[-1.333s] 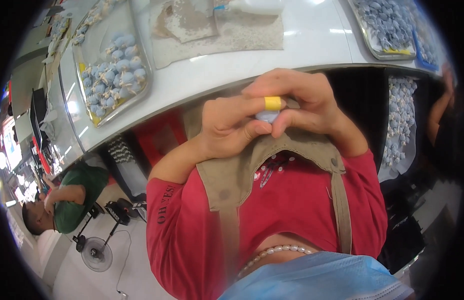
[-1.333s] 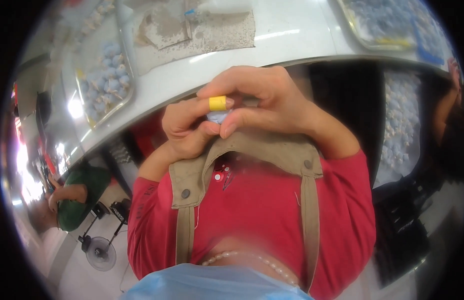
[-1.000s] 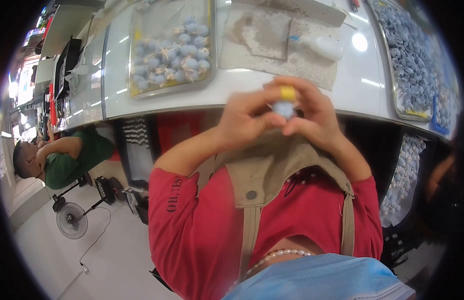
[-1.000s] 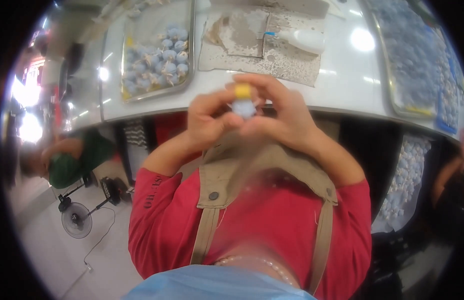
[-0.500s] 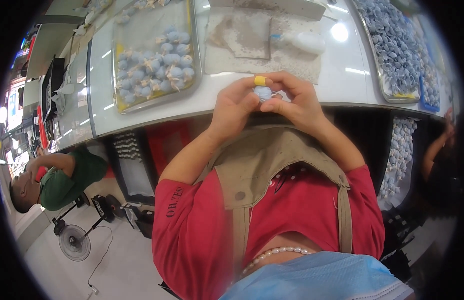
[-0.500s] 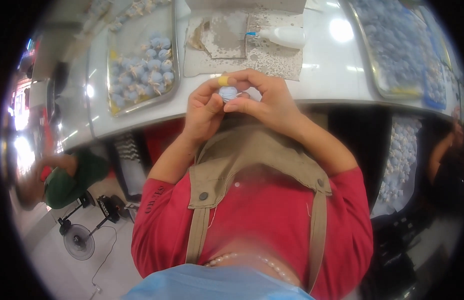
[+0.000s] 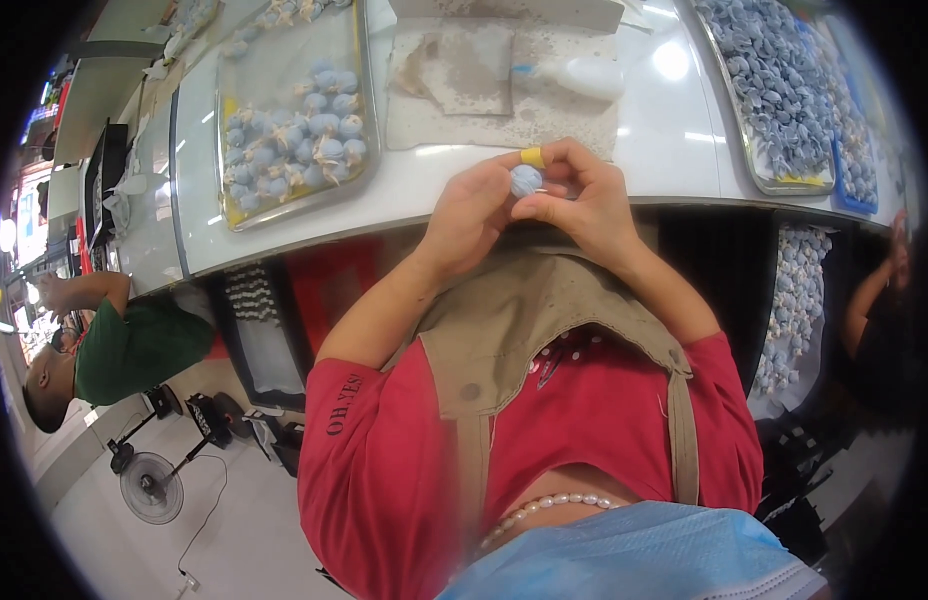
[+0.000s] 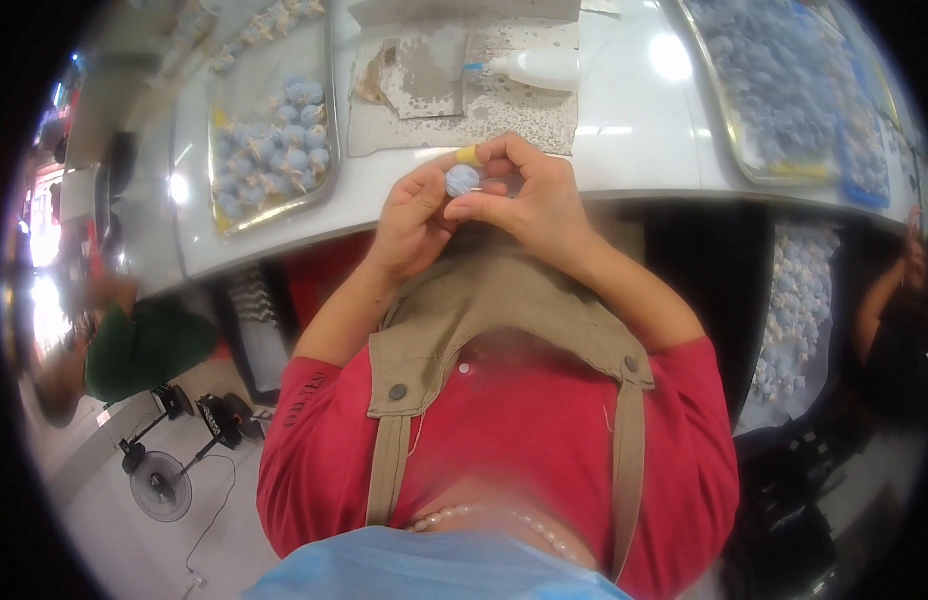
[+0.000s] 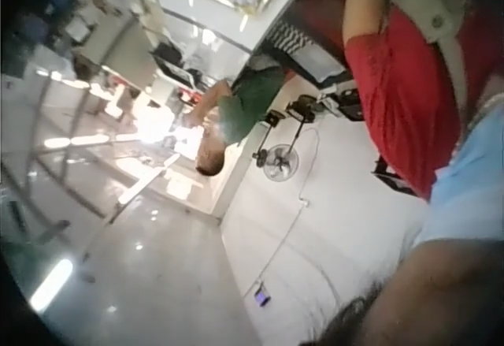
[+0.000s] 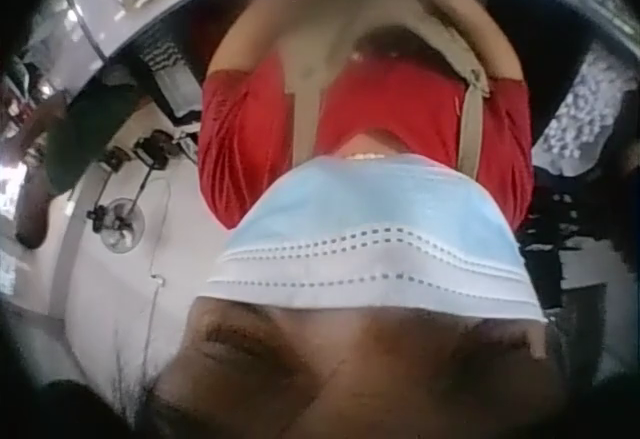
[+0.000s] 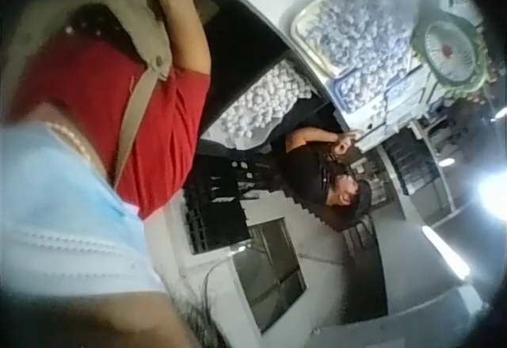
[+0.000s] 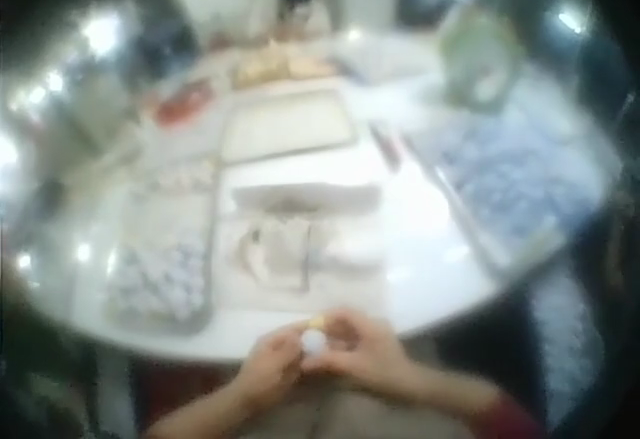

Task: The person applies glue to figurine heads using a glue bottle, attaches blue caps onto each head by hand, and places the assembled figurines onto a tray.

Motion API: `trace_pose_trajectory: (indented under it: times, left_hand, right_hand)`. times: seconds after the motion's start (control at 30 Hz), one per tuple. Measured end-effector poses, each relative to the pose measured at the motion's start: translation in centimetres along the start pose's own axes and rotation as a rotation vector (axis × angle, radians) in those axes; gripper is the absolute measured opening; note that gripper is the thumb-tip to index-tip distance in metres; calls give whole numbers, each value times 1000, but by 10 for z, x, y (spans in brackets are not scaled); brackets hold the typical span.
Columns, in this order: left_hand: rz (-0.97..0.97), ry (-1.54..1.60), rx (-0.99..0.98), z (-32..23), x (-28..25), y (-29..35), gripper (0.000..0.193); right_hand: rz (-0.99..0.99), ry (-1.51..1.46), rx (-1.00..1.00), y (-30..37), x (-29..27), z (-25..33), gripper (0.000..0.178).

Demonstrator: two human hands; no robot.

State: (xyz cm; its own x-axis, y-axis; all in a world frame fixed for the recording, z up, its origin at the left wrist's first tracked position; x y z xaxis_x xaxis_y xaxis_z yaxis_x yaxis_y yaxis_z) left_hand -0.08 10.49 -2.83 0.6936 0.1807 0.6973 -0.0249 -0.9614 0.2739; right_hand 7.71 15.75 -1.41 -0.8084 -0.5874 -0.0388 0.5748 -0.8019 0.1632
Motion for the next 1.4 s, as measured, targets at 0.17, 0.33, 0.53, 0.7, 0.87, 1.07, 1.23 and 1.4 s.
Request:
trace_pose_trajectory:
  times: [0.17,0.33,0.53,0.7,0.87,1.07,1.23,1.4]
  left_hand:
    - [18,15,26,4,-2,-2,53]
    - [16,8,7,3,1,-3,50]
    - [20,24,-29,1,4,-2,47]
    - [19,19,-44,4,4,-1,46]
    - [-37,-47,-18,6,2,0,42]
    - [-25,-60,-11,4,4,-1,40]
    - [-5,-6,-13,1,12,-3,40]
    - [-65,52,-121,15,10,0,43]
  right_hand:
    - [-13,9,26,0,-2,-2,36]
    - [-37,15,12,-1,-2,-3,35]
    - [-57,-90,63,0,0,-10,28]
    - [-121,-84,17,2,-3,-8,28]
    - [-119,-140,-16,4,-4,-6,27]
    - [-96,-169,-40,4,-4,-7,29]
    - [-152,-200,-147,7,-7,11,38]
    - [-79,158,-479,12,-7,30,44]
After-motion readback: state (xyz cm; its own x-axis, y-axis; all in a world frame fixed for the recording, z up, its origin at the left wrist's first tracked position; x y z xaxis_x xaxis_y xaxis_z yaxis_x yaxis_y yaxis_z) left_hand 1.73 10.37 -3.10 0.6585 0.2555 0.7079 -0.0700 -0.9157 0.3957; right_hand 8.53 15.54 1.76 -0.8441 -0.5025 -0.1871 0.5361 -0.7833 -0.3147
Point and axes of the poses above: each hand's wrist, its own y-axis away from the middle knuckle, its own x-axis out of the palm, z = x × y, the point moved 9 cm from there along -y, towards the middle knuckle, and after that the axes turned 7 degrees about -z, right-handed, at the moved point
